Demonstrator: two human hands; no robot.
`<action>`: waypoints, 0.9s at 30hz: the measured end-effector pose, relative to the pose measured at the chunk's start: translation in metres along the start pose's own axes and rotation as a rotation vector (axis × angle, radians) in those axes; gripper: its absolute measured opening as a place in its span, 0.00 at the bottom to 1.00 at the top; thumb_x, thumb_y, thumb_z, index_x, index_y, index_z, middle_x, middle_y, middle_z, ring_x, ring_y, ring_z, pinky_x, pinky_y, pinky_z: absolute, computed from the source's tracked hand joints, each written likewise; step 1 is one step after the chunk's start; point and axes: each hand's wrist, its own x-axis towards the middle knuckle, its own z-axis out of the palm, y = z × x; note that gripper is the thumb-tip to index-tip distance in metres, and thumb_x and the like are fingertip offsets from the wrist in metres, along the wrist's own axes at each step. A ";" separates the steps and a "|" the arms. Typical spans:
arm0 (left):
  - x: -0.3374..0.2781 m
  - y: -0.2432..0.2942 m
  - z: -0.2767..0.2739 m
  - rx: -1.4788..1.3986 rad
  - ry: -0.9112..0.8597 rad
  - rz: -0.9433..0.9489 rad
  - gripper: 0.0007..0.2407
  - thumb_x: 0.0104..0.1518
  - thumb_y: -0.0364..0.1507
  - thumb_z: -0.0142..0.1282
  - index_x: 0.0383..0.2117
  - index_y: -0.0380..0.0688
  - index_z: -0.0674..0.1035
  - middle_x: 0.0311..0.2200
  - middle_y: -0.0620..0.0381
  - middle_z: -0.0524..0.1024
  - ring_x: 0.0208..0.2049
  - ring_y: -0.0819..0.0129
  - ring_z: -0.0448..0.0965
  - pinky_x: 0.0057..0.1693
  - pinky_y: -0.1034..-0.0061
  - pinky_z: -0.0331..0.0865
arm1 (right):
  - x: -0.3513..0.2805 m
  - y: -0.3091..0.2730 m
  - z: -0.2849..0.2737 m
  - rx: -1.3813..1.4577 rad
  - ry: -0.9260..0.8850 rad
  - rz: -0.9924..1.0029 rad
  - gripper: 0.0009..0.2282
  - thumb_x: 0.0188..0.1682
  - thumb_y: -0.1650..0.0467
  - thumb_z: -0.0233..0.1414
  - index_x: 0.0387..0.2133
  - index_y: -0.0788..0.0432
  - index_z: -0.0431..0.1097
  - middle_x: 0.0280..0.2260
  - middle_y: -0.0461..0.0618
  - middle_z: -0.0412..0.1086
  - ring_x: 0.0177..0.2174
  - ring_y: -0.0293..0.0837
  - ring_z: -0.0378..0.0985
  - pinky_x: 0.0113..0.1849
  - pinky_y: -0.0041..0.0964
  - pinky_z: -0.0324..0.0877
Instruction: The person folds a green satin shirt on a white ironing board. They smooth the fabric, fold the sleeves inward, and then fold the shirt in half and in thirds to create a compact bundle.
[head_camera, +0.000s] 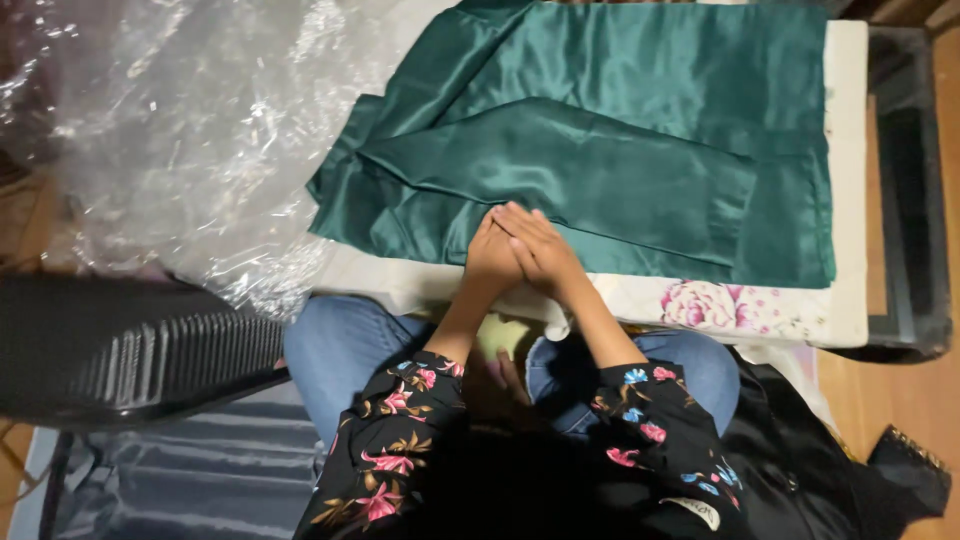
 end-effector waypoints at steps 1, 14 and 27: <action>0.000 -0.005 0.006 0.005 0.001 -0.010 0.19 0.64 0.37 0.37 0.54 0.45 0.78 0.56 0.57 0.76 0.64 0.66 0.68 0.75 0.68 0.43 | 0.002 -0.012 -0.008 0.006 -0.004 -0.008 0.19 0.59 0.66 0.38 0.64 0.50 0.63 0.63 0.48 0.63 0.64 0.50 0.60 0.63 0.57 0.51; -0.016 -0.098 0.005 -0.043 0.182 -0.278 0.19 0.68 0.43 0.39 0.56 0.52 0.77 0.60 0.52 0.72 0.64 0.49 0.65 0.67 0.49 0.53 | -0.017 -0.018 -0.039 -0.632 -0.238 0.536 0.25 0.58 0.49 0.36 0.60 0.45 0.67 0.52 0.53 0.73 0.56 0.52 0.71 0.66 0.61 0.22; -0.040 -0.093 -0.045 -0.226 -0.299 0.013 0.33 0.53 0.33 0.51 0.70 0.66 0.58 0.74 0.65 0.48 0.74 0.61 0.45 0.74 0.48 0.40 | -0.017 -0.024 -0.047 -0.385 -0.347 0.307 0.32 0.45 0.65 0.52 0.67 0.48 0.58 0.66 0.52 0.59 0.65 0.51 0.58 0.66 0.66 0.31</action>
